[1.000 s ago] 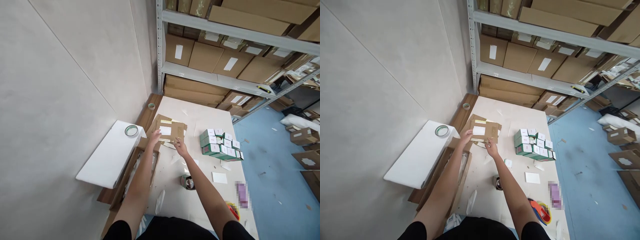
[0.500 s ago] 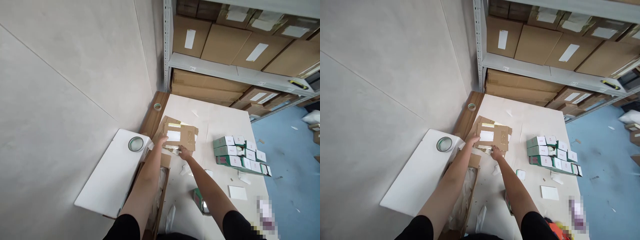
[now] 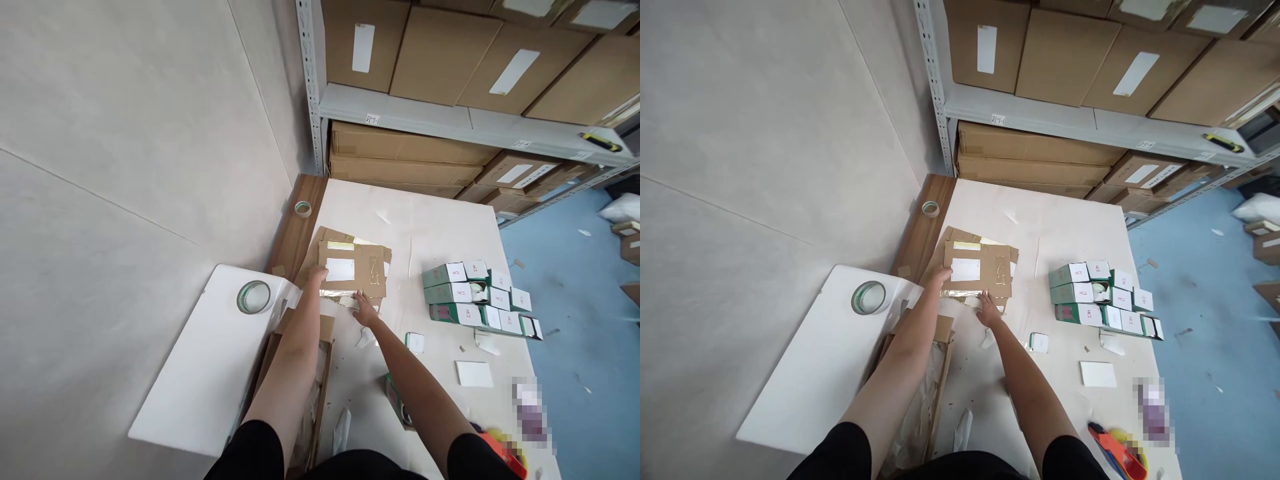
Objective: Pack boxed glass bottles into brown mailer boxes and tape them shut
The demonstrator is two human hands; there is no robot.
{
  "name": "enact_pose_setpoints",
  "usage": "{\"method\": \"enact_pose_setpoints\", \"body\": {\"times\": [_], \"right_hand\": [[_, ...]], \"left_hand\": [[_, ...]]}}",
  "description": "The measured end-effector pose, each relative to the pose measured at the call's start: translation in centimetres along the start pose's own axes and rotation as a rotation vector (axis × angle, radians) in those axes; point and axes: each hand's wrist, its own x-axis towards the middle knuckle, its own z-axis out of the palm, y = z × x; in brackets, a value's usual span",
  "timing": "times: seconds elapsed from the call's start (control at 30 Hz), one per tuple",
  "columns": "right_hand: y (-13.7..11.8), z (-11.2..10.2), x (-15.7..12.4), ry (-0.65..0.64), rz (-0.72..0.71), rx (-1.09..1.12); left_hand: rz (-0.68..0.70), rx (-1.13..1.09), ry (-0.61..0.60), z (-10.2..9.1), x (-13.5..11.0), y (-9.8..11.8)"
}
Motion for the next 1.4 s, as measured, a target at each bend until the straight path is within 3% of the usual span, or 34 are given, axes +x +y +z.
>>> {"method": "enact_pose_setpoints", "body": {"times": [0.1, 0.2, 0.3, 0.43, 0.6, 0.8, 0.93, 1.07, 1.23, 1.4], "right_hand": [[0.1, -0.6, -0.2, 0.033, 0.005, 0.056], [-0.1, -2.1, -0.3, 0.14, 0.045, 0.168], [-0.4, -5.1, -0.6, 0.359, 0.139, 0.303], [-0.1, -11.0, -2.2, 0.708, 0.244, 0.461], [0.9, -18.1, -7.6, 0.864, 0.228, 0.684], [1.9, -22.8, -17.4, 0.817, -0.12, 0.928], [3.6, -24.1, -24.3, 0.748, -0.221, 1.062], [6.8, -23.8, -31.1, 0.683, -0.245, 1.146], [11.8, -21.3, -38.4, 0.72, -0.237, 1.209], [16.4, -17.9, -44.1, 0.721, -0.181, 1.168]], "left_hand": [[-0.003, -0.019, 0.003, -1.2, -1.0, 1.3], [0.093, -0.079, -0.052, -2.2, -2.8, 3.6], [0.235, -0.15, -0.161, -3.0, -5.3, 6.7], [0.435, -0.325, -0.357, -4.5, -9.8, 10.4], [0.542, -0.388, -0.432, -6.5, -16.2, 12.9], [0.618, -0.369, -0.353, -6.4, -24.5, 13.3], [0.679, -0.388, -0.295, -4.3, -29.8, 12.2], [0.685, -0.439, -0.292, -0.4, -34.5, 10.8], [0.605, -0.369, -0.181, 6.6, -39.6, 8.4], [0.597, -0.367, -0.113, 12.6, -44.4, 4.5]]}}
